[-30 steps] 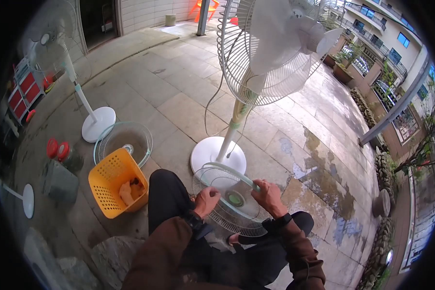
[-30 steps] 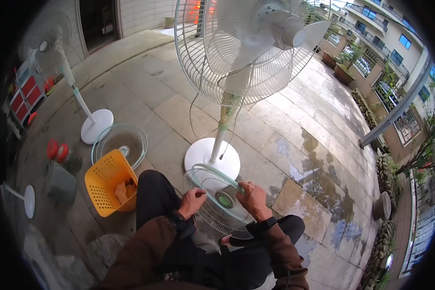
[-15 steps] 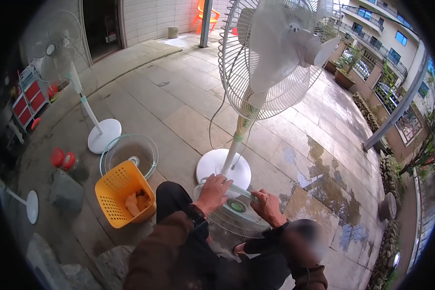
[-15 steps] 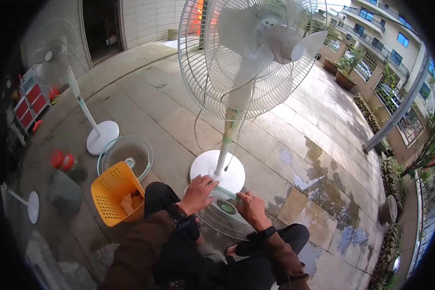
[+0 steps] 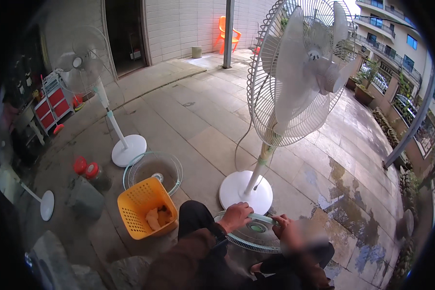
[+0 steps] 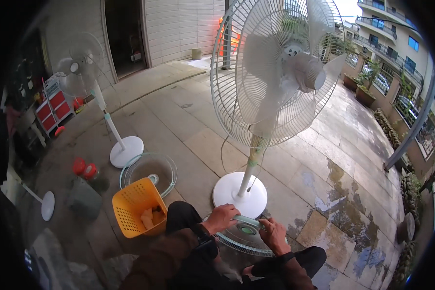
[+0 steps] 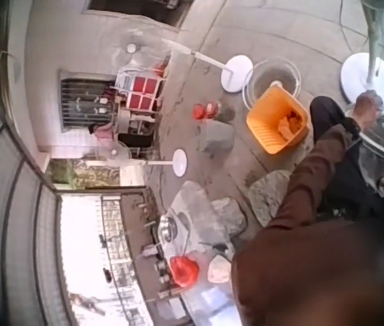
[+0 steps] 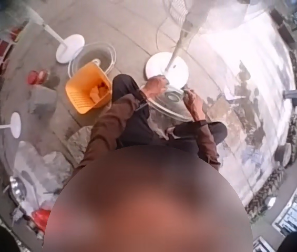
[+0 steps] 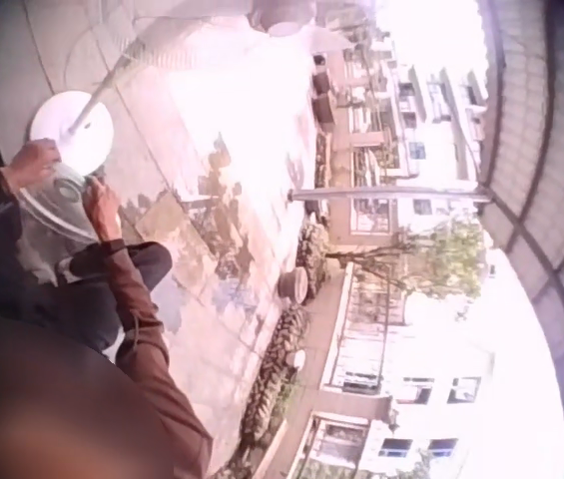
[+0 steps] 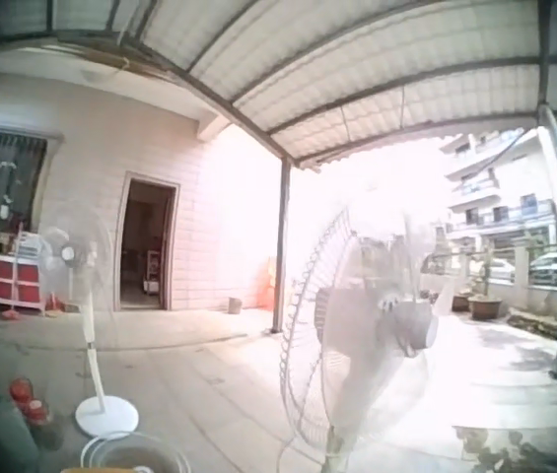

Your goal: Assembling the protective front and back grilles onto a floor fan.

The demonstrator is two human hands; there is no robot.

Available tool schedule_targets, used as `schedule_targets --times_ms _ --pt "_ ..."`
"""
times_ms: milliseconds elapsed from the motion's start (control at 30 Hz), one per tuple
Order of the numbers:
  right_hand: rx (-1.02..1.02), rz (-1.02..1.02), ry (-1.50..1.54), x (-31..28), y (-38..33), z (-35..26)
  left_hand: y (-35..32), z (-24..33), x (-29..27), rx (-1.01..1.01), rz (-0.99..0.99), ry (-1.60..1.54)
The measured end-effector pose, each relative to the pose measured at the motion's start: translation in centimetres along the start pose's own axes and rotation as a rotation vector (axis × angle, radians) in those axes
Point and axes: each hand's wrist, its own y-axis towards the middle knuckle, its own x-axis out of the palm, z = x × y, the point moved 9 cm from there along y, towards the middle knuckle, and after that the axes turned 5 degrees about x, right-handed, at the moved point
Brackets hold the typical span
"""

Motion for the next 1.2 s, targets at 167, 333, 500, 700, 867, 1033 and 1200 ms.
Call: schedule_targets --times_ms 167,333,500,700,867,1033,1200 --pt "-0.032 0.036 0.035 -0.3 -0.3 0.5 0.3 0.5 0.2 0.009 0.002 0.013" --pt "-0.023 0.053 0.033 0.0 -0.8 2.1 1.1 1.5 0.5 0.042 -0.029 -0.048" --pt "-0.004 0.057 0.026 0.1 -1.3 2.1 0.7 1.8 1.1 0.011 -0.090 -0.059" --pt "0.022 0.063 0.025 0.1 -1.8 2.9 0.3 2.0 2.2 0.042 -0.036 -0.059" --pt "0.066 0.012 0.046 0.8 -1.3 3.3 0.2 0.7 1.9 0.003 -0.054 -0.081" --pt "0.065 0.016 0.079 1.0 -1.2 3.2 0.5 0.4 1.7 0.001 -0.070 -0.097" --pt "0.122 -0.029 0.042 1.1 -1.5 3.8 0.9 0.7 2.2 0.018 -0.107 -0.100"
